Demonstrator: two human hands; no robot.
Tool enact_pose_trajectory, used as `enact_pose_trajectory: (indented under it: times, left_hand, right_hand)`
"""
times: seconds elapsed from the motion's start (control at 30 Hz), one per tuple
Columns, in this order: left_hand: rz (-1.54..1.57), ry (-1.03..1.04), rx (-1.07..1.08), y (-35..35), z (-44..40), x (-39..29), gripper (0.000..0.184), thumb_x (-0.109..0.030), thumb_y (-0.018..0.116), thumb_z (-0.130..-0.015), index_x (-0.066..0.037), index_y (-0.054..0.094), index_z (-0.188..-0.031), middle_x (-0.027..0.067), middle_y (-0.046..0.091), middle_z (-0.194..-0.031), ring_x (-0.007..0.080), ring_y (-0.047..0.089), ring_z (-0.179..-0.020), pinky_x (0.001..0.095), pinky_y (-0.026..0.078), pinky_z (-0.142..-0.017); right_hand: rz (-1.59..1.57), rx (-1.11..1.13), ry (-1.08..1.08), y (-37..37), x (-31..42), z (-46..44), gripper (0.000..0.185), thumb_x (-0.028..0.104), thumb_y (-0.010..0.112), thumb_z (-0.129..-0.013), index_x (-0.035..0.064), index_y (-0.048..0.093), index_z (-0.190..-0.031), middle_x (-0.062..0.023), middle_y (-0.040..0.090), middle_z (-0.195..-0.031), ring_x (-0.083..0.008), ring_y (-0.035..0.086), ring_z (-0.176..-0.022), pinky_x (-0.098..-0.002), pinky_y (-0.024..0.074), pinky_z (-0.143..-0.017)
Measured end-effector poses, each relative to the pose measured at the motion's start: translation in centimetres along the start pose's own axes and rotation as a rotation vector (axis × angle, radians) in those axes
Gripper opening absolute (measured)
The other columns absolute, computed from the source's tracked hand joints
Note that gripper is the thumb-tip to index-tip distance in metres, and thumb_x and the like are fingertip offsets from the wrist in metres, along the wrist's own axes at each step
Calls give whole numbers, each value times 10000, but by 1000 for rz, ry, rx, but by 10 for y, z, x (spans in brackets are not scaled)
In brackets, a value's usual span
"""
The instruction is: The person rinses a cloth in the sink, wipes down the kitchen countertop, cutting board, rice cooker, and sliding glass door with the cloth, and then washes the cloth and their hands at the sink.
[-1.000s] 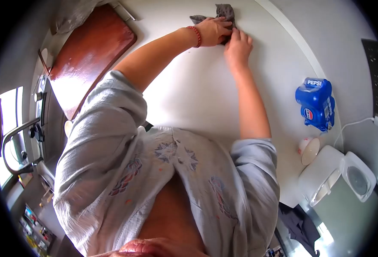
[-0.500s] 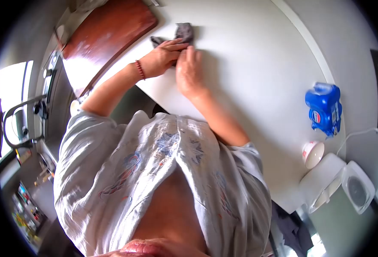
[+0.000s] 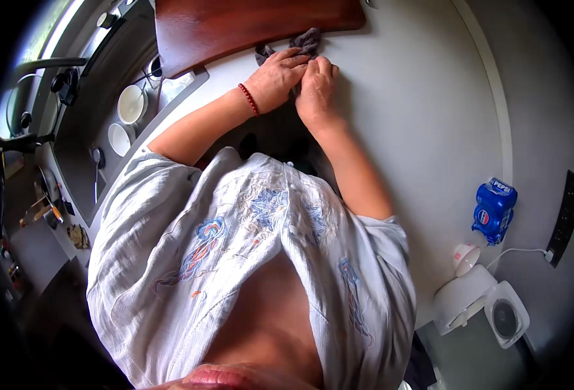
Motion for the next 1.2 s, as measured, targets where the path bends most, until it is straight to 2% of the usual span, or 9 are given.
enact_pose_trajectory:
  times: [0.03, 0.33, 0.43, 0.47, 0.53, 0.63, 0.8, 1.07, 1.2]
  left_hand:
    - [-62, 14, -115, -8, 18, 15, 341, -83, 540, -731, -9, 576, -1062, 136, 539, -1191, 308, 437, -1173, 388, 332, -997]
    - [57, -90, -186, -81, 144, 73, 248, -11, 539, -675, -22, 590, -918, 147, 606, -993, 319, 523, -1003, 379, 370, -930]
    - [-82, -405, 2, -111, 203, 93, 197, 4, 561, -660, -22, 588, -853, 146, 609, -918, 331, 526, -950, 387, 389, -880]
    - [-159, -473, 59, -124, 219, 98, 184, 14, 577, -650, -21, 589, -831, 141, 612, -895, 330, 527, -939, 389, 398, -860]
    - [-324, -397, -242, -163, 237, 90, 293, 29, 606, -651, -27, 602, -939, 124, 607, -995, 321, 516, -981, 398, 383, -892]
    - [-206, -496, -106, -155, 255, 115, 364, 83, 577, -676, -29, 592, -1022, 145, 592, -1064, 337, 505, -1021, 411, 392, -900]
    - [-80, -273, -292, -150, 209, 89, 375, 84, 527, -744, -47, 585, -1091, 157, 575, -1089, 338, 502, -1023, 410, 407, -903]
    - [182, 168, -167, -94, 45, -24, 375, 88, 522, -736, -36, 579, -1085, 156, 582, -1070, 338, 525, -1005, 395, 436, -867]
    - [287, 415, -94, -35, -61, -82, 364, 63, 505, -714, -40, 584, -1053, 160, 585, -1053, 347, 514, -1026, 394, 421, -909]
  right_hand:
    - [-1, 17, -42, 12, 19, -8, 335, -78, 572, -617, -44, 520, -946, -189, 501, -1023, -368, 459, -957, -417, 390, -855]
    - [-106, 232, -221, 84, 155, -16, 251, 15, 598, -643, -55, 561, -882, -205, 524, -968, -339, 464, -935, -396, 390, -854]
    - [-437, 457, -281, 137, 205, -15, 270, 72, 635, -685, -50, 572, -918, -244, 518, -1014, -372, 466, -1010, -383, 409, -889]
    - [-626, 434, -175, 137, 228, -17, 208, -14, 602, -642, -22, 549, -843, -208, 539, -887, -350, 507, -918, -378, 421, -833]
    - [-620, 45, -347, 143, 273, -24, 241, 42, 635, -635, -38, 547, -845, -204, 530, -914, -332, 509, -909, -371, 431, -820]
    - [-623, 237, -264, 148, 278, -33, 245, 49, 634, -638, -30, 548, -853, -185, 525, -923, -312, 500, -934, -369, 430, -832]
    - [-725, 105, -150, 96, 227, -34, 271, -45, 586, -659, -28, 527, -923, -182, 513, -986, -324, 526, -919, -364, 449, -824]
    - [-370, -328, 24, -48, 73, 20, 470, -116, 566, -602, 28, 541, -1049, -127, 533, -1031, -304, 513, -964, -369, 447, -835]
    - [-122, -521, 193, -110, -23, 46, 395, -110, 595, -650, 45, 570, -1012, -119, 577, -988, -298, 563, -890, -360, 487, -730]
Point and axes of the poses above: each hand's wrist, its own z-axis away from the middle knuckle, its own y-axis out of the palm, x = y × z, the point moved 3 cm from there along -z, towards the middle knuckle
